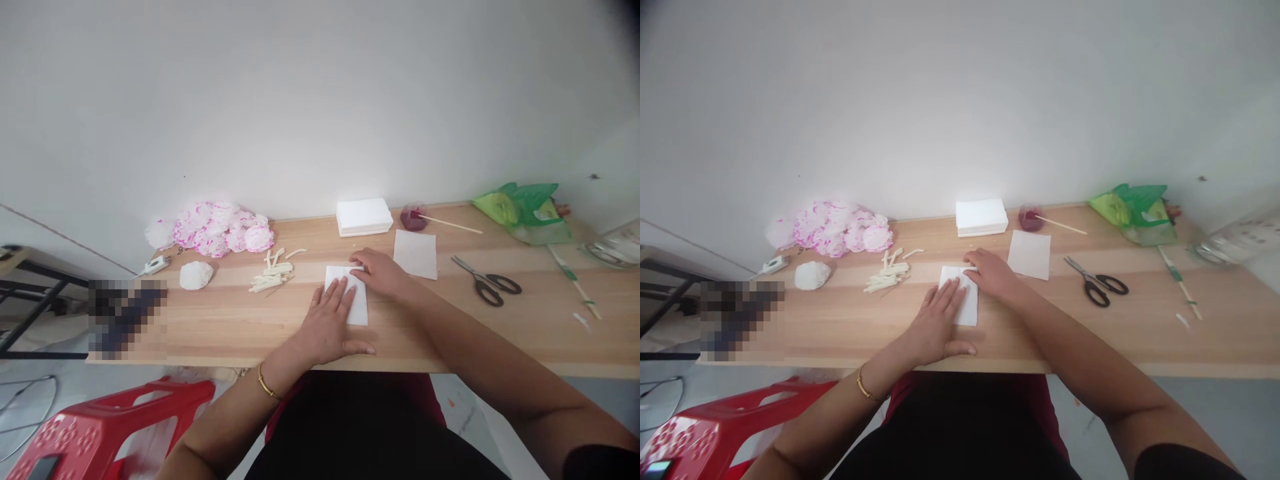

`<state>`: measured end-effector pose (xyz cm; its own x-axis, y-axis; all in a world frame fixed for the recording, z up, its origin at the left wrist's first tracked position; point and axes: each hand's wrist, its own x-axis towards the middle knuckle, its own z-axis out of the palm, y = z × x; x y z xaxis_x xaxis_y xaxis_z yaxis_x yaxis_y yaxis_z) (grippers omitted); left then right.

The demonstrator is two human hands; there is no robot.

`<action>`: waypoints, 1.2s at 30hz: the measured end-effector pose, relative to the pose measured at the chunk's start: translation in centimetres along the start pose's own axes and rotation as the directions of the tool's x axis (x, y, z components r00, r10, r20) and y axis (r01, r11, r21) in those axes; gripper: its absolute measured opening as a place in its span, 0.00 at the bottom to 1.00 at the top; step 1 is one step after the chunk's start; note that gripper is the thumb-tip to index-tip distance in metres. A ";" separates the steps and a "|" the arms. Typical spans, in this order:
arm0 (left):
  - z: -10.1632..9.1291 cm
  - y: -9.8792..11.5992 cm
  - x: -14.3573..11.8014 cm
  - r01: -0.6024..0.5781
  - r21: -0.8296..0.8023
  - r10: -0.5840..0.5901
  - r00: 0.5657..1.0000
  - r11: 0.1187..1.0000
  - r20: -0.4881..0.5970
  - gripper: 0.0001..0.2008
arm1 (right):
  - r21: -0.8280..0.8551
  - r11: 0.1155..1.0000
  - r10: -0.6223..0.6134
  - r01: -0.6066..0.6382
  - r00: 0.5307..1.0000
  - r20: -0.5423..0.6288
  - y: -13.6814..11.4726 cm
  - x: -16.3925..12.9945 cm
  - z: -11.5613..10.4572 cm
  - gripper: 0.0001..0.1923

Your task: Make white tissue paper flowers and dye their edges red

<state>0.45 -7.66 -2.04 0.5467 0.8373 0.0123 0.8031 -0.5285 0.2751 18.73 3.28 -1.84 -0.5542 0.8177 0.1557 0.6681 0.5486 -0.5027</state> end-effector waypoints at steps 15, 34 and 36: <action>0.3 -0.4 -6.9 -0.059 0.095 0.056 0.998 0.994 0.029 0.40 | -0.006 0.963 -0.268 0.271 0.955 0.130 -4.0 -10.8 1.1 0.13; 2.7 2.4 -9.5 -0.009 -0.007 0.006 0.907 1.000 -0.421 0.10 | -0.059 0.955 -0.295 0.290 0.944 -0.144 -5.9 -15.8 3.9 0.09; 3.0 2.6 -9.4 -0.004 -0.010 -0.001 0.891 1.000 -0.453 0.10 | -0.066 0.955 -0.296 0.289 0.942 -0.155 -5.8 -15.9 4.0 0.08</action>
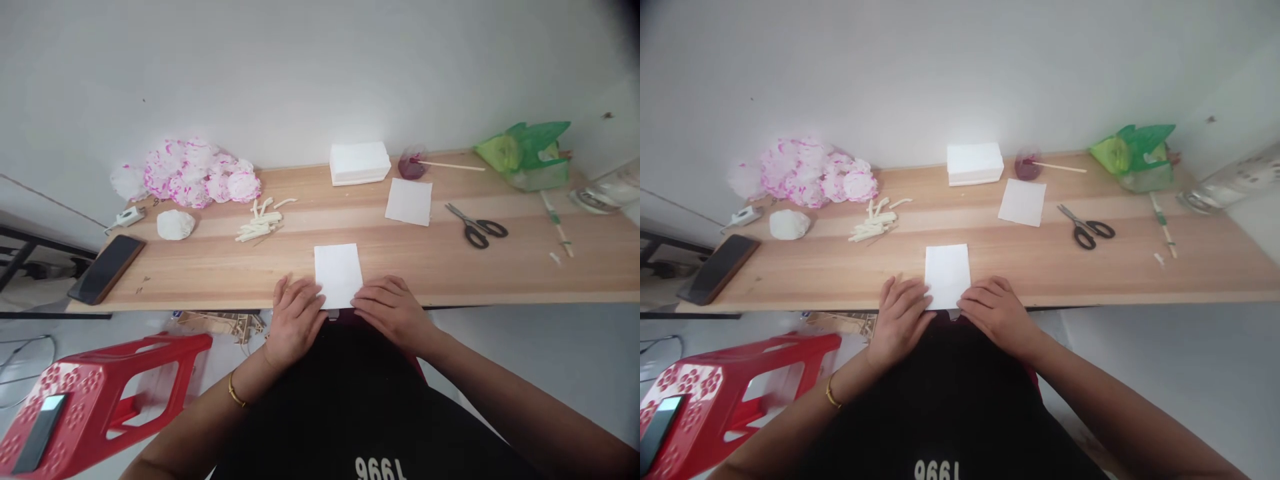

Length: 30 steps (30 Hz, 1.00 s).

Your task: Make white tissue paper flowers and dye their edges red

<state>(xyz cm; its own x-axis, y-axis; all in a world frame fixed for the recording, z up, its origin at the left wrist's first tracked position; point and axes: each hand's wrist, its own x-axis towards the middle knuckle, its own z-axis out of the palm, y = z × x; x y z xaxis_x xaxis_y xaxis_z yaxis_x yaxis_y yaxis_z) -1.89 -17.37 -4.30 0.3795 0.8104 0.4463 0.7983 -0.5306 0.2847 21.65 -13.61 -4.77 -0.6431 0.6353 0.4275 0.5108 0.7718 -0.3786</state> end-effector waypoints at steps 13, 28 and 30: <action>0.1 0.6 0.0 0.087 -0.053 -0.088 0.996 0.995 -0.017 0.06 | 0.017 0.997 0.069 -0.070 0.996 0.057 -0.3 0.8 -0.7 0.07; -1.0 0.9 1.8 0.295 -0.121 -0.277 0.950 0.948 0.148 0.05 | -0.007 0.942 0.321 -0.335 0.899 0.297 0.1 2.5 -2.2 0.09; -1.1 0.9 2.0 0.311 -0.119 -0.292 0.944 0.943 0.150 0.05 | -0.009 0.936 0.338 -0.352 0.891 0.304 0.0 2.7 -2.3 0.08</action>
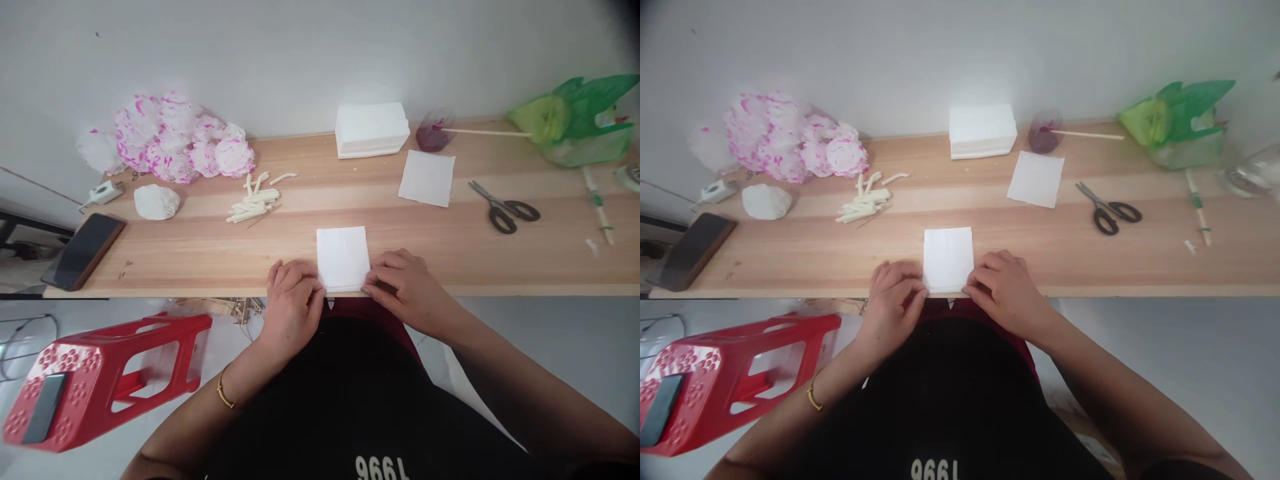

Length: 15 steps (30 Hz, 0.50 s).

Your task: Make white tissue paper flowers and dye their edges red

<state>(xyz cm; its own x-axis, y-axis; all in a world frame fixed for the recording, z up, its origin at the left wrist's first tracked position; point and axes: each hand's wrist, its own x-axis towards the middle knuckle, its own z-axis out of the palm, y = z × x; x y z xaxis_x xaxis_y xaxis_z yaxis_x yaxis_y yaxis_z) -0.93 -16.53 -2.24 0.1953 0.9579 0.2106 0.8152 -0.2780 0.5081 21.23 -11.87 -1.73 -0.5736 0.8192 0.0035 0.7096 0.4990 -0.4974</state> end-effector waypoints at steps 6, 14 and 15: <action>-0.4 0.0 0.7 0.008 0.009 -0.008 1.000 1.000 0.019 0.05 | 0.035 0.998 0.046 -0.045 0.999 -0.024 -0.2 0.0 0.2 0.07; -0.8 0.0 1.6 -0.021 0.050 0.018 0.998 0.999 0.057 0.06 | 0.040 0.999 0.009 -0.007 0.999 -0.047 0.2 0.3 0.2 0.08; -0.7 0.0 1.6 -0.017 0.050 0.015 0.999 0.999 0.051 0.06 | 0.038 0.999 0.014 -0.013 0.999 -0.042 0.1 0.4 0.1 0.08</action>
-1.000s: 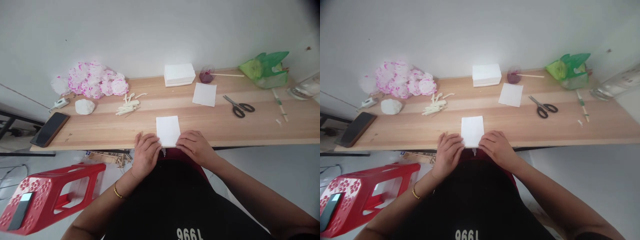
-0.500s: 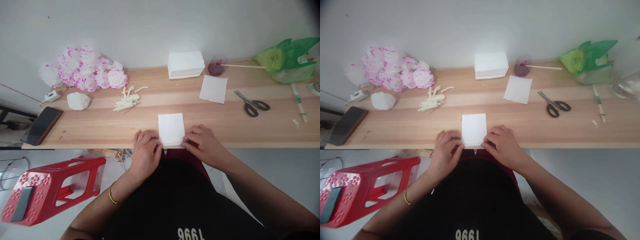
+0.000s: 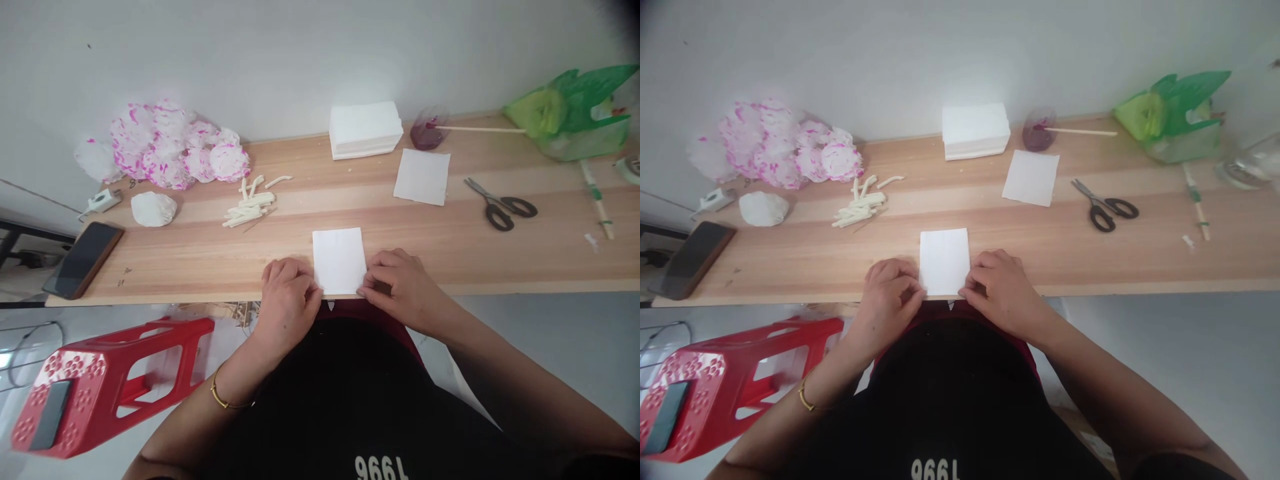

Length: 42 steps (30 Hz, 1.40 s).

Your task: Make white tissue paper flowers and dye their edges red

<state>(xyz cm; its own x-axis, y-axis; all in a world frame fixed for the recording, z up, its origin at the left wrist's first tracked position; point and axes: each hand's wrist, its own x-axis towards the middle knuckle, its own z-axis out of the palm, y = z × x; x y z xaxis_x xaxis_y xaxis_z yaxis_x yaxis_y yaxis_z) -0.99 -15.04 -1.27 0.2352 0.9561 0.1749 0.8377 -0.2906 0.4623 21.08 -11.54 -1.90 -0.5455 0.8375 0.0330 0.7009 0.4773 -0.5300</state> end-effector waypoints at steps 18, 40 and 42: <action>0.5 -0.3 -0.3 0.009 -0.029 -0.010 1.000 1.000 -0.028 0.09 | -0.039 0.998 0.048 -0.044 0.991 0.128 0.1 1.5 -1.1 0.09; 2.9 -1.4 -3.4 -0.288 0.111 0.300 0.947 0.951 -0.111 0.16 | -0.101 0.973 -0.222 0.209 0.964 -0.147 0.4 -2.4 1.8 0.11; 3.1 -1.4 -3.3 -0.287 0.094 0.298 0.943 0.953 -0.148 0.15 | -0.109 0.971 -0.227 0.211 0.959 -0.170 0.5 -2.6 2.1 0.11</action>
<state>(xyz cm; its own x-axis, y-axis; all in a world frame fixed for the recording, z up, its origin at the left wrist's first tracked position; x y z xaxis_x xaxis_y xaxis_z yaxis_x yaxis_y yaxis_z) -1.38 -17.66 -5.16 0.3984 0.8093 0.4317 0.7777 -0.5475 0.3087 21.86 -14.10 -4.05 -0.6042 0.7397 0.2962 0.6156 0.6694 -0.4159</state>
